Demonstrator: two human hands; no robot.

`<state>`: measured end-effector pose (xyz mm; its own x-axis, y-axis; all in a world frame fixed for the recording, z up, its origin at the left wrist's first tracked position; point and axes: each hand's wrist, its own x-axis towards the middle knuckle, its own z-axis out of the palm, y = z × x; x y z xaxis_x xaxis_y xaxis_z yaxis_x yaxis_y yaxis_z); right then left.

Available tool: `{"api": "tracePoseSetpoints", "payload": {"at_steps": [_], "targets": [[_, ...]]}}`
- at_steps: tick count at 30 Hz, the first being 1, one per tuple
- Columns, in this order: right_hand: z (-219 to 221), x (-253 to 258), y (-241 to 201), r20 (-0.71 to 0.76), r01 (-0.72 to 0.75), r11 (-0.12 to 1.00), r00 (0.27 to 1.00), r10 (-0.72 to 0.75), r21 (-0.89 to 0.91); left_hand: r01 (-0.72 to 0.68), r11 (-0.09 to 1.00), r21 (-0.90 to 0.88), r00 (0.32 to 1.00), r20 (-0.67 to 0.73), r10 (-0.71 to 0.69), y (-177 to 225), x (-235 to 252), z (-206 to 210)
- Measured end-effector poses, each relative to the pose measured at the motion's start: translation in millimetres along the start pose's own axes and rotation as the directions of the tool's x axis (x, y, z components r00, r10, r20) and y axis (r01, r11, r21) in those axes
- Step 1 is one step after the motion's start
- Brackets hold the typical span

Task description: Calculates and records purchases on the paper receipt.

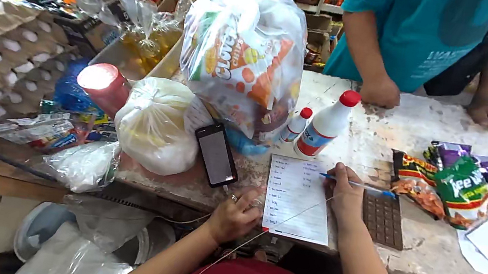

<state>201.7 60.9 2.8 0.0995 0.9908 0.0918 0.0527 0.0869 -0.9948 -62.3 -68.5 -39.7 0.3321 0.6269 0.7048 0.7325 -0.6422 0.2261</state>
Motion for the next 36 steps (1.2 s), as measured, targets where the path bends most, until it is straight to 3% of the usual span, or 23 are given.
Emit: {"api": "tracePoseSetpoints", "payload": {"at_steps": [29, 36], "targets": [[-1.7, 2.5, 6.9, 0.007, 0.034, 0.999, 0.999, -0.035, 0.010, 0.076, 0.994, 0.074, 0.995, -0.063, -0.071, 1.1, -1.8, 3.2], [-2.4, 0.8, 3.4, -0.001, 0.007, 1.000, 1.000, -0.007, 0.010, 0.088, 0.992, 0.085, 0.993, 0.072, -0.095, 1.8, -1.8, 3.1]]}}
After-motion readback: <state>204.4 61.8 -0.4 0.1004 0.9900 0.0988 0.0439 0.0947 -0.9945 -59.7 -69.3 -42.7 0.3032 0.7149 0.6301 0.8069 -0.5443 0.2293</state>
